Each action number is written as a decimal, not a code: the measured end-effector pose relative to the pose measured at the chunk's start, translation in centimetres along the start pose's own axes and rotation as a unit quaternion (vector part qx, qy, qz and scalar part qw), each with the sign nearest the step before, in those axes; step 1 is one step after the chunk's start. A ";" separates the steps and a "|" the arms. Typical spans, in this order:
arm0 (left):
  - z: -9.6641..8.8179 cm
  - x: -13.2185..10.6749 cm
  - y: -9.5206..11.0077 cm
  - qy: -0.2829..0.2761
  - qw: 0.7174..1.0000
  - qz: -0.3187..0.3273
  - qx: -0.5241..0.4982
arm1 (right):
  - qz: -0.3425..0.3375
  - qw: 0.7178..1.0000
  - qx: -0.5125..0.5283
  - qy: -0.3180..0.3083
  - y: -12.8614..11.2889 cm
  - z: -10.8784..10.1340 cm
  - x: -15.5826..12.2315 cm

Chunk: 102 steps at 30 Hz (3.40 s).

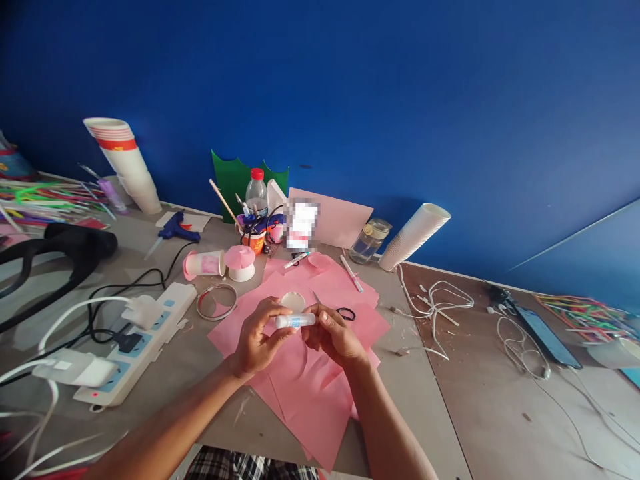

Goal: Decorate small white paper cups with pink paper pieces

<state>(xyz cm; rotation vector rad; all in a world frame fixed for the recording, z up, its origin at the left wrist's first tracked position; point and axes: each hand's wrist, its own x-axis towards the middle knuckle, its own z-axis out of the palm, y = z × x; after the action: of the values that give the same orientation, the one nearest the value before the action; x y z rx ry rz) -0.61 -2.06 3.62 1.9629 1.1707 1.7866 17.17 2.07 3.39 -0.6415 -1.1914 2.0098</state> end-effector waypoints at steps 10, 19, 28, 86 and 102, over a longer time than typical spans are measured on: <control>-0.1 0.1 -0.1 -0.005 1.000 0.011 -0.004 | -0.025 0.999 -0.027 -0.001 -0.3 0.1 0.1; 0.1 -0.1 -0.3 -0.001 1.000 -0.026 -0.009 | -0.045 0.998 -0.043 0.032 -0.1 0.6 0.1; 0.0 -0.2 -0.1 -0.010 0.999 -0.028 -0.035 | 0.120 0.992 -0.029 -0.011 0.6 0.7 0.0; 1.5 -1.4 -3.2 -0.062 0.985 -0.142 0.080 | -0.219 0.940 0.110 0.238 -2.1 -1.6 0.4; 1.4 -1.1 -3.2 -0.224 0.959 -0.172 0.034 | -0.245 0.932 -0.027 0.267 -0.7 -0.4 1.0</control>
<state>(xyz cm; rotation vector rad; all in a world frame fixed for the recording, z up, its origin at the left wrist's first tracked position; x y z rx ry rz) -0.49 -0.31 0.40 1.9130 1.3182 1.0732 16.99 3.28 3.75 -0.7665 -0.9526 1.2772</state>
